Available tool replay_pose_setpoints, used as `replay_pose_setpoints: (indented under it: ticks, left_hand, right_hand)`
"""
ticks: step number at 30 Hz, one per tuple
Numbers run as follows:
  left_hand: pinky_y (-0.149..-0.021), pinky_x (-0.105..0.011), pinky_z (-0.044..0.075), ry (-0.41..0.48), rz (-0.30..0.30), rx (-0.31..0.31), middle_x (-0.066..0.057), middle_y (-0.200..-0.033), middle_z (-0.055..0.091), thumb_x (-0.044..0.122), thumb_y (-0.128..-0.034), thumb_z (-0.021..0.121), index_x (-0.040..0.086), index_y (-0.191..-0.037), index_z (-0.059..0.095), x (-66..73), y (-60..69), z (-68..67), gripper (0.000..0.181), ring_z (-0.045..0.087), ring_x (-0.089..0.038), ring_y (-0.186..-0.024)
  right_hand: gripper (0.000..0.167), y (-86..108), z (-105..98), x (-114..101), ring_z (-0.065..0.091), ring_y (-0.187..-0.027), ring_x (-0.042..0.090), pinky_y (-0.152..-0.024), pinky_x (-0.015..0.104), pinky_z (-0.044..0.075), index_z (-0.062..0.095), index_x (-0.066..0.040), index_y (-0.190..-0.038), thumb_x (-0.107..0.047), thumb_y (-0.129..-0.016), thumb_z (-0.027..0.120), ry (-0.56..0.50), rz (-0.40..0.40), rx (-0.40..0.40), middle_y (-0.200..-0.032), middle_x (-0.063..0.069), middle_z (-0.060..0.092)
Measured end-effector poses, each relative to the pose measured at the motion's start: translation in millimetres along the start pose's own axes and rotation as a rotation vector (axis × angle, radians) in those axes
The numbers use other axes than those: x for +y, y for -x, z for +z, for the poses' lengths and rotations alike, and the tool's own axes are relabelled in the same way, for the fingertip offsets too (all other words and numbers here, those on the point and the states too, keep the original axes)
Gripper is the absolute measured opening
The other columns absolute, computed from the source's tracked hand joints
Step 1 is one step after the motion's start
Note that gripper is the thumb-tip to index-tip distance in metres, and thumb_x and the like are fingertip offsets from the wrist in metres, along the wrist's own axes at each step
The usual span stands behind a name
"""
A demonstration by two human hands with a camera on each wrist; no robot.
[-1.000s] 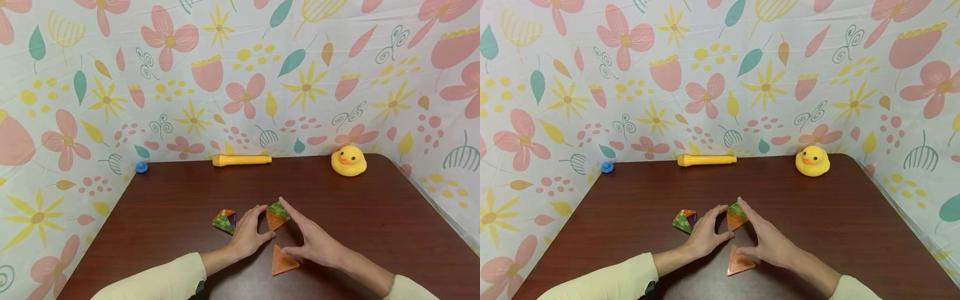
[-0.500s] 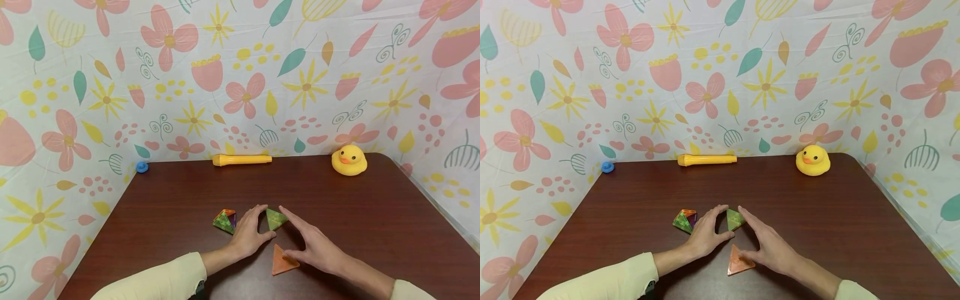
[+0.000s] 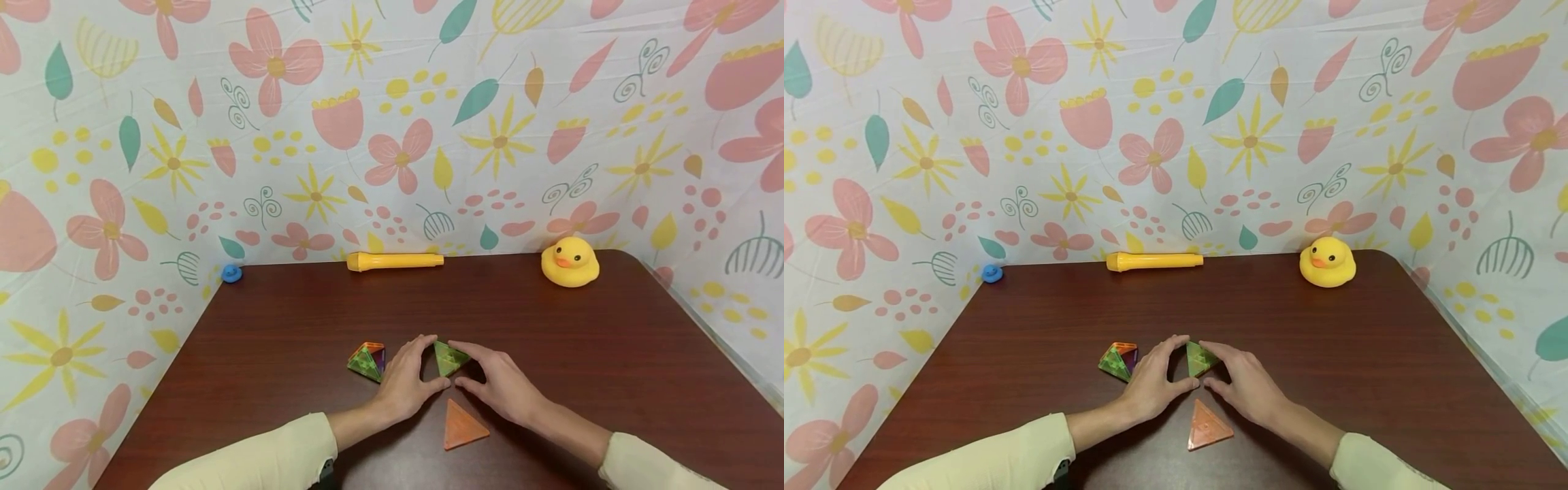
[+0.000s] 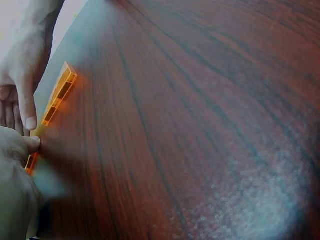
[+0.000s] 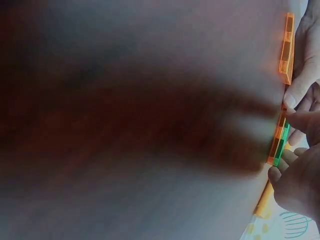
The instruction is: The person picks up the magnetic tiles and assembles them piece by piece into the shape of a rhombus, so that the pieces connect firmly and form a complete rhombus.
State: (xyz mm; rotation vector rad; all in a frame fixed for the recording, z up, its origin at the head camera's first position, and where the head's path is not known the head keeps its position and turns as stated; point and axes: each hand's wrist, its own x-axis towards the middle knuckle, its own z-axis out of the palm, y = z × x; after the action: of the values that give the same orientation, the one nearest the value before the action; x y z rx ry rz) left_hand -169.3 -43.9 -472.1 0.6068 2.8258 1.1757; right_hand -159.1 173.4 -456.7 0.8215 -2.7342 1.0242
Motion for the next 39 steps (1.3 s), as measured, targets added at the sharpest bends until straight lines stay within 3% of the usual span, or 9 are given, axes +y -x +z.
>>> replay_pose_setpoints:
  ticks: [10,18,23,39]
  left_hand:
    - [-0.114,-0.071,0.036,0.002,-0.010,0.004,-0.009,-0.161,0.050,0.030,-0.0947,0.084,0.015,-0.157,0.050,-0.7,-0.2,1.0,0.073,0.041,-0.039,-0.151]
    - [-0.113,-0.070,0.037,0.003,-0.003,0.009,-0.008,-0.160,0.051,0.031,-0.0950,0.084,0.014,-0.157,0.050,-1.0,-0.5,1.1,0.073,0.041,-0.037,-0.151]
    - [-0.113,-0.066,0.040,-0.012,0.013,0.022,-0.006,-0.158,0.054,0.031,-0.0948,0.084,0.014,-0.156,0.051,-1.4,-0.8,1.4,0.072,0.045,-0.035,-0.149]
    - [-0.110,-0.055,0.047,-0.024,0.067,0.074,-0.004,-0.153,0.058,0.030,-0.0935,0.085,0.010,-0.155,0.052,-4.6,-1.2,5.5,0.072,0.053,-0.028,-0.141]
  right_hand:
    - [0.061,-16.5,0,7,0.070,-0.121,0.031,-0.094,0.046,0.059,0.065,0.000,-0.143,-0.005,-0.087,0.088,0.011,-0.016,-0.041,-0.138,0.016,0.069]
    - [0.053,-21.8,0,12,0.071,-0.119,0.032,-0.091,0.042,0.061,0.070,0.001,-0.136,-0.003,-0.086,0.087,0.038,-0.129,-0.057,-0.136,0.017,0.070]
    - [0.050,-22.0,-1,13,0.070,-0.120,0.032,-0.092,0.044,0.061,0.070,0.000,-0.136,-0.005,-0.089,0.085,0.080,-0.158,-0.065,-0.135,0.017,0.070]
    - [0.047,-23.3,-3,17,0.072,-0.115,0.026,-0.089,0.040,0.062,0.072,-0.002,-0.136,-0.009,-0.092,0.084,0.013,-0.134,-0.064,-0.133,0.013,0.072]
